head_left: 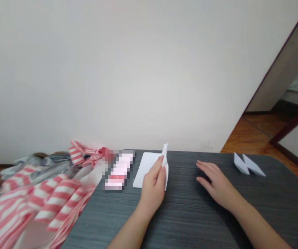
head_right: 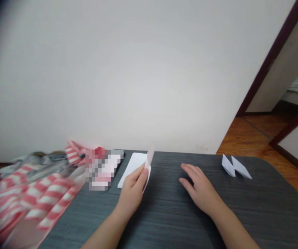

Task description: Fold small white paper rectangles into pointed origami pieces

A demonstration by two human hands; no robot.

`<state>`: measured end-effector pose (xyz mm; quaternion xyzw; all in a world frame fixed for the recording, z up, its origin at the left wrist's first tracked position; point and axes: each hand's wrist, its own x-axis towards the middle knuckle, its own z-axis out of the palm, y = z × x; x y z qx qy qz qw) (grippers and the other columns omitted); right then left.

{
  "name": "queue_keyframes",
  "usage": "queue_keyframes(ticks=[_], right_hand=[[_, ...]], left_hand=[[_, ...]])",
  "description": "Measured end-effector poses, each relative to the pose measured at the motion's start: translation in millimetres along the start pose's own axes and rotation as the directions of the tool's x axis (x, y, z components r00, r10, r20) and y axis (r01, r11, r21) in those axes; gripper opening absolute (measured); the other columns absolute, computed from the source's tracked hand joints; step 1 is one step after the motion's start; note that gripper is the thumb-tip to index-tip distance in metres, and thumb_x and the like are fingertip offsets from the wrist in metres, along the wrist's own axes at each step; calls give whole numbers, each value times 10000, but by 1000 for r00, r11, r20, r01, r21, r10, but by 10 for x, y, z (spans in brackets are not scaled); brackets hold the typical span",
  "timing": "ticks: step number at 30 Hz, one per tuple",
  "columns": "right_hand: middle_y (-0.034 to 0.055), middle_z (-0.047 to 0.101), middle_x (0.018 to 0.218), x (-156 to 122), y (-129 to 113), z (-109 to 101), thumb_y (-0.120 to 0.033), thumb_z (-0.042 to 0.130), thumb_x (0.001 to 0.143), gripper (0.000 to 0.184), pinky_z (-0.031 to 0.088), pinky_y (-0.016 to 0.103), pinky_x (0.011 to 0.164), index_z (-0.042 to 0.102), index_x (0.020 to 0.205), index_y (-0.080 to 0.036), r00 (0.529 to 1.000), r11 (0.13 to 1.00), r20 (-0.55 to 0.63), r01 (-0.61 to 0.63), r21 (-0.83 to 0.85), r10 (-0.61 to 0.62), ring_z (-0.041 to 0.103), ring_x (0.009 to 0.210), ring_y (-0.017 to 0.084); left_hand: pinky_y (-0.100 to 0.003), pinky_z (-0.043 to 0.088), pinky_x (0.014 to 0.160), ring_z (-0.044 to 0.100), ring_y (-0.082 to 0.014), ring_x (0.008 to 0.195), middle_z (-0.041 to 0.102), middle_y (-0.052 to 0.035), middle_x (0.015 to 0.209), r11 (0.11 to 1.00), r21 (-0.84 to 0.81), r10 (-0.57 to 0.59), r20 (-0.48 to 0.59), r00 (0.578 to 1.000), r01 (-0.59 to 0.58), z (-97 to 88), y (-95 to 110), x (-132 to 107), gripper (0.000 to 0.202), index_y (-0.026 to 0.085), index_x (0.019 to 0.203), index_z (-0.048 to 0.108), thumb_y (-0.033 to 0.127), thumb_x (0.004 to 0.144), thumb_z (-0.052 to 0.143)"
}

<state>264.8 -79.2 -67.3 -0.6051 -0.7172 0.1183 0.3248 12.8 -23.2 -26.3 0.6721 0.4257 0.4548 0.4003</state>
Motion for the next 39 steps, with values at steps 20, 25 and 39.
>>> queue_keyframes(ticks=[20,25,39], right_hand=[[-25,594,636,77,-139,210,-423,619,845,253,302,196,372,540,851,-183,908,592,187,-389,706,374,415,407,71],[-35,584,597,80,-200,201,-429,626,834,257,297,182,350,542,836,-187,908,581,196,-391,714,371,405,393,68],[25,667,749,34,-159,204,-381,544,901,366,469,247,520,568,1213,-191,932,594,294,-362,718,212,576,589,146]], left_hand=[[-332,488,745,669,-253,811,728,-143,918,507,-614,-304,530,792,605,330,-210,-76,497,99,1032,697,532,799,625],[-277,480,638,643,-191,684,720,-67,835,715,-420,-356,468,809,558,334,-296,-48,357,138,969,684,437,775,674],[-254,460,612,611,-165,650,695,-44,831,743,-428,-332,433,838,515,327,-367,-9,344,163,1070,624,390,812,613]])
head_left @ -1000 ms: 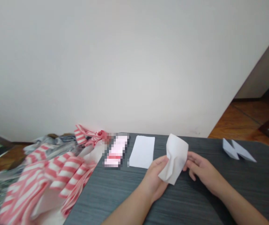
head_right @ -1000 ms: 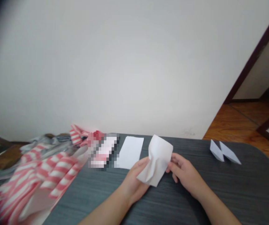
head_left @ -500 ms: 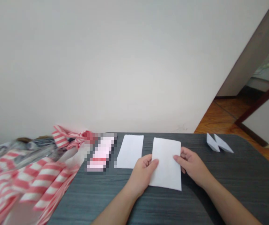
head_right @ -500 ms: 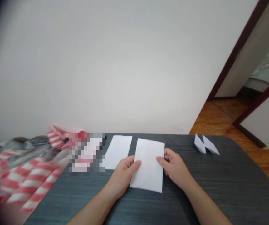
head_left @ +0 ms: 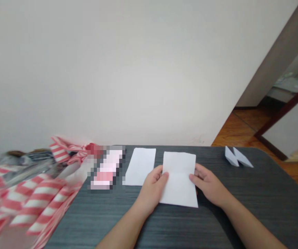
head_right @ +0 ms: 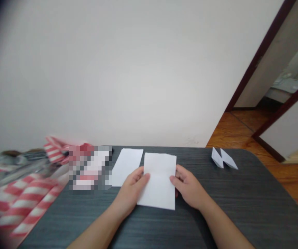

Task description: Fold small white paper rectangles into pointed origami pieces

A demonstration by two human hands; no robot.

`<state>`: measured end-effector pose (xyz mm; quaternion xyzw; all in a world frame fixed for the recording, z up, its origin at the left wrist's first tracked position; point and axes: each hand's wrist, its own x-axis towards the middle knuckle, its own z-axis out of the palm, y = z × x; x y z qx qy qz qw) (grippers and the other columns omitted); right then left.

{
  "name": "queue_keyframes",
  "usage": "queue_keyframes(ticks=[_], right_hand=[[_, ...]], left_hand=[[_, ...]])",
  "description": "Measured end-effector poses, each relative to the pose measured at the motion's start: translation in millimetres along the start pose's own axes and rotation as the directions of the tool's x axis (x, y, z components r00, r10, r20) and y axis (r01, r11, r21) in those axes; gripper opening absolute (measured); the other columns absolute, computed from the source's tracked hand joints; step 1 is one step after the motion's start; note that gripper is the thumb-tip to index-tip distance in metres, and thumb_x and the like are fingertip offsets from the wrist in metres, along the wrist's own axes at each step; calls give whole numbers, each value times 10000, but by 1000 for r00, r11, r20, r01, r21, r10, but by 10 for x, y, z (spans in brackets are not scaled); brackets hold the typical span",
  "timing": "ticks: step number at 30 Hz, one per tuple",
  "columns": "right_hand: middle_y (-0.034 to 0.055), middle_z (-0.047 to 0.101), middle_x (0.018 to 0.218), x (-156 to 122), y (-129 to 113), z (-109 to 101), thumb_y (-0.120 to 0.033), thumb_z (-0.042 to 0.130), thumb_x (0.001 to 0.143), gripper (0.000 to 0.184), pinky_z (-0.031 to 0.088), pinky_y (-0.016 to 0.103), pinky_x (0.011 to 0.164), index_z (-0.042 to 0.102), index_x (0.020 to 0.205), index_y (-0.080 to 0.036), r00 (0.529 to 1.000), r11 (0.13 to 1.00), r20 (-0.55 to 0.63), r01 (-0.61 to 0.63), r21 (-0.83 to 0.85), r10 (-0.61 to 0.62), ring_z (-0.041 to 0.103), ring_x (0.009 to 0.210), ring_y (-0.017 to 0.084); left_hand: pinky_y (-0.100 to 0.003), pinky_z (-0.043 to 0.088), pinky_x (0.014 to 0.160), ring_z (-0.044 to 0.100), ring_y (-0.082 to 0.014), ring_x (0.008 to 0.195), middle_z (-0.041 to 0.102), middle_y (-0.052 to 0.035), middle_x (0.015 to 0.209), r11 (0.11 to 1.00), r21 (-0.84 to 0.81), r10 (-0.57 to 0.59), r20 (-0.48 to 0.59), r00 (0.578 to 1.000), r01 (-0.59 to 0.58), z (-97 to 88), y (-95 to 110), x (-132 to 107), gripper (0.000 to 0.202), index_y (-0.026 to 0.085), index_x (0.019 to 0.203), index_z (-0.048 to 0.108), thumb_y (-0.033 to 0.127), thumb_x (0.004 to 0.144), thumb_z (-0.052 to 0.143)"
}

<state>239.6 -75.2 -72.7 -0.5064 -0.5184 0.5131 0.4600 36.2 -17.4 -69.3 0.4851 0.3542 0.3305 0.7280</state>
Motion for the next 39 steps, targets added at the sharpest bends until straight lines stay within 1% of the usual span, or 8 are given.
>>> queue_keyframes(ticks=[7,10,15,18,21,27,35,39], right_hand=[[42,715,867,-8,-8,-91,-316,531,873,252,507,324,720,751,964,-232,997,968,-27,68,-240,-77,637,819,219],[41,708,947,2,-29,-102,-300,518,875,264,501,328,770,758,966,-238,995,955,-17,92,-280,-101,631,880,223],[48,704,1003,5,2,-103,-321,521,883,272,494,333,812,752,1004,-241,995,956,-26,82,-283,-93,628,924,228],[54,700,1000,0,86,-96,-397,502,910,354,507,333,763,658,1192,-251,992,990,-126,9,-143,-27,640,866,215],[58,690,878,-6,143,-77,-508,433,931,483,515,317,645,545,1307,-227,991,998,-126,-41,40,46,641,734,200],[52,698,875,4,65,-32,-443,617,848,471,488,283,634,558,1235,-181,997,996,-26,-75,-55,73,635,732,187],[33,691,804,19,24,-57,-396,593,862,329,458,257,583,615,1103,-173,991,994,-129,-55,-99,42,610,678,171],[21,684,769,13,-6,-44,-385,600,850,321,441,249,552,611,1093,-176,987,991,-153,-59,-118,41,602,645,166]], left_hand=[[-220,415,554,570,-146,633,626,7,723,996,-85,13,-142,990,-25,-14,-1,11,333,210,1076,623,440,851,535],[-237,425,560,577,-159,641,620,-11,735,995,-96,13,-125,992,-26,-15,3,15,429,190,1110,600,521,855,507],[-199,372,503,529,-116,545,597,18,675,999,-45,-11,-100,995,7,3,-13,24,429,173,1095,561,412,758,677],[-196,378,507,536,-114,552,612,13,688,999,-38,-6,-119,993,2,20,-17,32,375,171,1081,556,385,786,641],[-195,385,509,528,-109,543,615,20,683,1000,-27,-1,-116,993,-2,31,-5,31,354,175,1085,552,372,798,619],[-211,413,522,560,-131,583,627,14,697,999,35,11,-101,995,-7,32,11,18,319,183,1044,578,398,809,602],[-230,452,470,575,-136,488,618,30,622,995,95,3,-56,998,2,45,2,19,497,160,1242,471,392,824,607],[-200,419,430,571,-129,454,615,3,541,986,166,2,26,1000,-6,28,-39,32,343,121,1009,560,431,863,552]])
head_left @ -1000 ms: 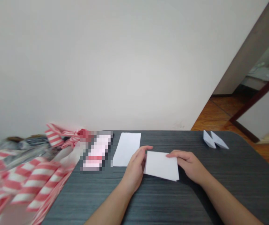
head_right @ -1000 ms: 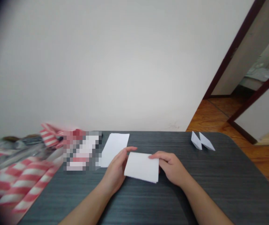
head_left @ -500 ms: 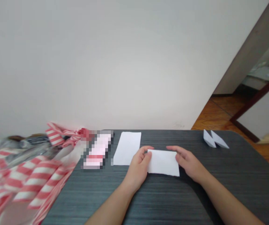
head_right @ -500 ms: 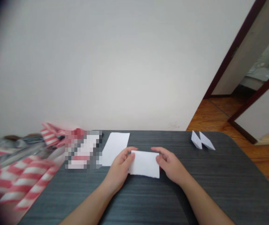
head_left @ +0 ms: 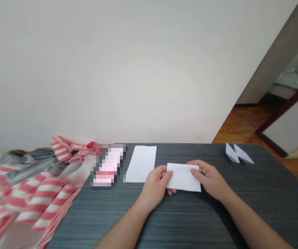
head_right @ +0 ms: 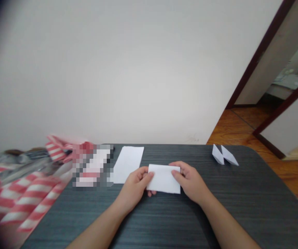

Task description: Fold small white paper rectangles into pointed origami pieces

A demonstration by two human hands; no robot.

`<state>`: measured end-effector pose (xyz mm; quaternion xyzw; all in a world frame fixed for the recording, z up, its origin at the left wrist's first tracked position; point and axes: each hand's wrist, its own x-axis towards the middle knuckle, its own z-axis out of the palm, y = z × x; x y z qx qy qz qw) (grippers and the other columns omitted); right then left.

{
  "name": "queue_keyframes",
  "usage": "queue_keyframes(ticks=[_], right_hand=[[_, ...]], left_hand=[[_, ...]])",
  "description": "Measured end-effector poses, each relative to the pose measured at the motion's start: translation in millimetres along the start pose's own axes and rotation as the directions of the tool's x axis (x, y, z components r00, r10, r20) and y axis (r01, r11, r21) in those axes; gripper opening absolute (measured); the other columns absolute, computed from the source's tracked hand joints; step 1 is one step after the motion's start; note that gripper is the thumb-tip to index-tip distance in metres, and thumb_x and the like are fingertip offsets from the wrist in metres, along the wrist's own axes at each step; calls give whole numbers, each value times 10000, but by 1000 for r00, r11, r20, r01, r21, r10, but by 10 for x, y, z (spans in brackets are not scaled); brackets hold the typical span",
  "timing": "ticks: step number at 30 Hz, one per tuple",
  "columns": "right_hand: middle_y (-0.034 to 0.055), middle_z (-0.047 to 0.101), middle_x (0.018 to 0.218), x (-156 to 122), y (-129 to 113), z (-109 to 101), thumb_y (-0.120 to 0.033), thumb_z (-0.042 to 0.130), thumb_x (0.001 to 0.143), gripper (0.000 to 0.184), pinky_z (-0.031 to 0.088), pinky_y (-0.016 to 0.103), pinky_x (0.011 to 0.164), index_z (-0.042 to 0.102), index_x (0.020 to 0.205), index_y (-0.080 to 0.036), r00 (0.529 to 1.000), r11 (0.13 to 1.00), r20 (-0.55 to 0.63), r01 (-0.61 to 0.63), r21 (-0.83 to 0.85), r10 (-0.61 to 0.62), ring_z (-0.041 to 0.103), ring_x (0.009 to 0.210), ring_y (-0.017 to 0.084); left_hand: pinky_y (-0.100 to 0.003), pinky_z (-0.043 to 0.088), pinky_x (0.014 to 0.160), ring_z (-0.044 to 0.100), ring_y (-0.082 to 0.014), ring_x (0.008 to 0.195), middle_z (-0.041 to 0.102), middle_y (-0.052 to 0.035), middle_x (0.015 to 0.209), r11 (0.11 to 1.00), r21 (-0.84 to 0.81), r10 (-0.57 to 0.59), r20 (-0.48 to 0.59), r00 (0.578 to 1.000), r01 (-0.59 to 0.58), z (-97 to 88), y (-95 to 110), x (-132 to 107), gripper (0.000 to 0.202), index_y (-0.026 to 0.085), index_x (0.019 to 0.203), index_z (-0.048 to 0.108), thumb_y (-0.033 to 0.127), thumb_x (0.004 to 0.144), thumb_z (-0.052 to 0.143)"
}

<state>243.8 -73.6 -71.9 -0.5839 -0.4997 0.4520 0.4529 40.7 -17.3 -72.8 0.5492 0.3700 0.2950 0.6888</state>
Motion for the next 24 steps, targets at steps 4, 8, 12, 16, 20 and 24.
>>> queue_keyframes(ticks=[4,8,12,16,20,24], right_hand=[[23,684,769,-6,-18,7,-366,596,853,317,447,251,563,599,1104,-172,1000,1000,5,8,7,-8,601,653,166],[20,675,774,-7,-10,4,-349,589,860,305,442,248,569,591,1109,-173,1000,1000,12,7,12,-7,596,658,161],[22,673,774,-5,7,2,-337,585,863,305,429,244,553,582,1116,-167,1000,1000,12,8,16,-8,591,647,159],[19,658,754,-1,27,0,-325,580,866,308,406,244,535,580,1129,-166,1000,1000,16,17,-8,-16,574,624,154],[23,658,761,0,37,-2,-324,578,868,312,414,251,544,572,1139,-168,1000,1000,23,18,10,-18,577,633,159],[21,656,754,0,37,1,-320,582,871,312,417,251,550,575,1142,-167,1000,1000,22,20,10,-21,576,638,159]], left_hand=[[-180,379,393,518,-108,392,603,6,486,999,52,-6,-31,999,8,4,-1,-12,322,137,897,555,455,882,509],[-175,360,377,487,-103,366,599,8,461,995,99,-12,-49,999,17,12,25,-23,312,148,862,539,454,893,485],[-174,359,375,488,-102,366,592,15,457,993,113,-12,-45,999,17,-1,-3,-8,300,153,855,532,446,895,487],[-169,353,378,494,-99,375,581,25,465,995,99,-11,-49,999,16,-14,-42,10,289,154,865,531,441,888,506],[-168,363,385,506,-98,390,580,27,482,996,92,-17,-44,999,21,-14,-35,9,282,150,878,538,430,883,517],[-166,361,385,495,-94,384,576,28,474,995,99,-14,-50,999,19,-12,-20,4,274,149,871,538,421,885,514]])
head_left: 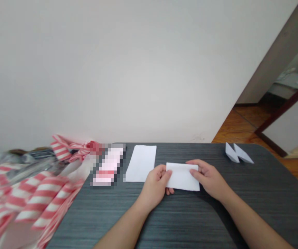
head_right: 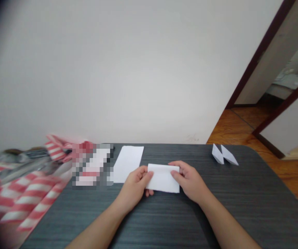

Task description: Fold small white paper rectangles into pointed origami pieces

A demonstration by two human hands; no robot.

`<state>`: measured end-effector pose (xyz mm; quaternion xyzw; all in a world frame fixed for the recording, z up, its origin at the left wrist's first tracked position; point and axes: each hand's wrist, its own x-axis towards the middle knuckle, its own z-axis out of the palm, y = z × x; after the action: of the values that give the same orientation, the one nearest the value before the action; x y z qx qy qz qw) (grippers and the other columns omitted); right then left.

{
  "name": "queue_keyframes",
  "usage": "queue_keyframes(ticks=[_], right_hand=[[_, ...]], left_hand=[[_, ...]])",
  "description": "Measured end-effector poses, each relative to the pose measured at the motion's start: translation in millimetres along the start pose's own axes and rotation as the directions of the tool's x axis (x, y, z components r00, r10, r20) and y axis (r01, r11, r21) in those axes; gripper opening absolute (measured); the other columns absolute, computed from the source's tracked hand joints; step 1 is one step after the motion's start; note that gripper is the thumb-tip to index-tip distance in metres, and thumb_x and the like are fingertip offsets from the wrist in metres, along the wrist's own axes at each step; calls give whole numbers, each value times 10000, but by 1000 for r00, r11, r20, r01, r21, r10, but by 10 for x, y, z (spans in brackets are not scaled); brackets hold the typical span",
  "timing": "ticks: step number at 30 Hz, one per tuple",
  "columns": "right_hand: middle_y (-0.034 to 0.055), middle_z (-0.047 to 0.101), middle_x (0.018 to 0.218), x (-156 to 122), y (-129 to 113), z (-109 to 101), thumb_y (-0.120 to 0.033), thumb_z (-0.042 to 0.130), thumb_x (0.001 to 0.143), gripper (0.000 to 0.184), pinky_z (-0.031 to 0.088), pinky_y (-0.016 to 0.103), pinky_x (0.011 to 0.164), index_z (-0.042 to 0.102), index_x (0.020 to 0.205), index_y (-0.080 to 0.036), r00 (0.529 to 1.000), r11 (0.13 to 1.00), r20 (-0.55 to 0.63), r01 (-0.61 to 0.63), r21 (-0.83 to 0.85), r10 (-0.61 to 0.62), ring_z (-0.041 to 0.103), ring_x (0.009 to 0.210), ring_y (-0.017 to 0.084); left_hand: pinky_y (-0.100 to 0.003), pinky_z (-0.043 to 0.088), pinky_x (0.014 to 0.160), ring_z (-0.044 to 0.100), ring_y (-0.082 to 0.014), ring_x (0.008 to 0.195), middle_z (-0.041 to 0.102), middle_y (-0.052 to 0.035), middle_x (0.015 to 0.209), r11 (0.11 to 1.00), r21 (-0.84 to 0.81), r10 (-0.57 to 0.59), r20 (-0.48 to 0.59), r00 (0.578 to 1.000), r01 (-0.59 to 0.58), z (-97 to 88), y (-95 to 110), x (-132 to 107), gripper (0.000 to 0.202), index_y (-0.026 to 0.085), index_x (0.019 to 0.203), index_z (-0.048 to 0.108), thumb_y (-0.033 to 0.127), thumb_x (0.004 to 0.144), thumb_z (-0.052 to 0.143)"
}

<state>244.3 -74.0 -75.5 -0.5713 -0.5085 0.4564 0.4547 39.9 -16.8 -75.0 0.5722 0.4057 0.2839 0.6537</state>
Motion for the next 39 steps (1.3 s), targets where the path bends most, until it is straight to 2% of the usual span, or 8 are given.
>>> queue_keyframes(ticks=[6,21,26,29,32,35,39], right_hand=[[44,683,862,-1,26,-3,-323,557,896,303,449,263,622,578,1159,-174,1000,1000,10,9,3,-9,588,724,168],[45,684,876,7,16,-2,-334,538,902,308,462,268,629,578,1164,-177,1000,1000,30,-2,7,2,599,729,172],[35,675,822,1,13,-15,-325,538,898,286,455,261,597,592,1135,-174,1000,998,24,9,-58,-7,595,693,170],[48,680,853,-6,-17,-26,-319,569,876,264,467,273,609,619,1089,-171,999,990,0,47,-136,-47,606,711,180],[69,689,938,-12,-104,-12,-298,596,861,228,487,298,693,652,1048,-181,989,963,-22,140,-230,-149,625,809,202],[78,691,927,-10,-205,21,-276,591,871,183,483,311,733,694,993,-186,962,898,77,272,-347,-261,626,833,207],[68,697,877,0,-267,59,-255,604,863,159,478,304,714,714,964,-197,943,861,170,332,-386,-287,627,800,201]], left_hand=[[-164,354,388,491,-91,384,574,28,473,1000,0,8,4,1000,-8,-5,-15,1,277,146,874,537,423,881,524],[-171,343,382,478,-96,377,564,29,467,999,35,3,-10,1000,-3,-1,20,-16,276,151,884,540,425,884,509],[-175,334,382,477,-101,377,553,34,458,999,40,-3,-6,1000,3,0,25,-23,275,163,862,524,435,887,498],[-179,312,376,470,-103,376,537,41,459,999,53,6,4,1000,-6,3,37,-43,284,178,819,502,454,884,492],[-185,305,384,461,-99,381,512,51,479,990,138,36,37,999,-41,7,67,-85,285,183,781,512,451,879,499],[-194,298,411,469,-99,421,517,40,527,957,272,75,106,992,-102,6,93,-125,287,180,755,551,434,879,500],[-205,276,455,450,-106,480,483,38,514,905,388,116,165,979,-173,2,103,-138,306,184,668,523,408,876,509]])
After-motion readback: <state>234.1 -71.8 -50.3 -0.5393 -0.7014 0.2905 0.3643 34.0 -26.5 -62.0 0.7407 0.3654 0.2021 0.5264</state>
